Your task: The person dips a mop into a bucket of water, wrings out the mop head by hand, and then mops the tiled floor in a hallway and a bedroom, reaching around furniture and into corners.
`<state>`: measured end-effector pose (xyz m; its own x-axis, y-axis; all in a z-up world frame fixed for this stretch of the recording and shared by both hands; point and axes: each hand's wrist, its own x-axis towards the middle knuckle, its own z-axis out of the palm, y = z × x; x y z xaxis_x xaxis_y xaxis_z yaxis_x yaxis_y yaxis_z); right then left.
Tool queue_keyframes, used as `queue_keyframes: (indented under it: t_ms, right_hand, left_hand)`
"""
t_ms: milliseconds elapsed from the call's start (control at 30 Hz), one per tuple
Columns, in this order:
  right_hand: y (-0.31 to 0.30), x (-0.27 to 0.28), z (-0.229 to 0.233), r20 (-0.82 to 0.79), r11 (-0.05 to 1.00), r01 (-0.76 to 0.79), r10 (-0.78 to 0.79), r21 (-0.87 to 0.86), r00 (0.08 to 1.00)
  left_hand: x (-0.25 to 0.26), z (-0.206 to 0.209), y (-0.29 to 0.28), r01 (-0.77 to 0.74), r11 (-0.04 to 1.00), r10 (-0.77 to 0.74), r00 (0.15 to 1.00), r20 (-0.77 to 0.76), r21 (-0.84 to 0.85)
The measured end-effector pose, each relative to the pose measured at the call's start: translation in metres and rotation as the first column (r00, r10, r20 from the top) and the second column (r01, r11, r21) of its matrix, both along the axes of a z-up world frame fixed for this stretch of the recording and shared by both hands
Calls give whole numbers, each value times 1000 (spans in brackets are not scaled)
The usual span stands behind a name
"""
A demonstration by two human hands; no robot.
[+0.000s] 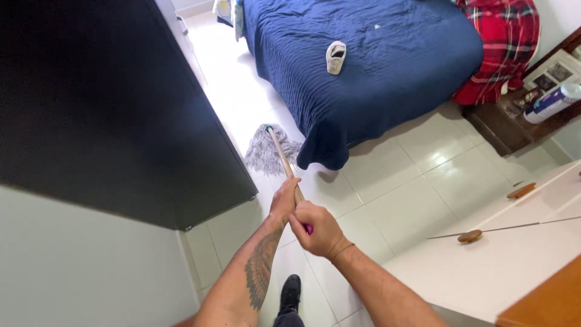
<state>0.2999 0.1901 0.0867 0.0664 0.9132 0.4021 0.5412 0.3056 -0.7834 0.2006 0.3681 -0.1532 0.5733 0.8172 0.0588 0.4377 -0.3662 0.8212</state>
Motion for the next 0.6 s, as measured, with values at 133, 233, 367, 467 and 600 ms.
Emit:
queue_keyframes:
  t_ms: [133,233,367,467,600]
  right_hand:
    - [7,-3,19,-98,996,84,-86,-31,991]
    - [5,-6,59,-135,981,184,-190,-58,972]
    - [-14,-5,128,-207,939,327,-343,-112,916]
    - [-37,10,181,-260,940,338,-318,36,912]
    - [-77,56,246,-233,919,389,-394,-72,889]
  left_hand:
    - [2,18,16,113,961,-90,991,-104,253]
    - [25,49,27,69,367,446,862,241,-928]
    - [40,81,21,150,976,-130,983,128,-161]
    - [63,109,-10,310,951,-310,950,27,15]
    - [105,169,-75,443,895,-445,895,35,51]
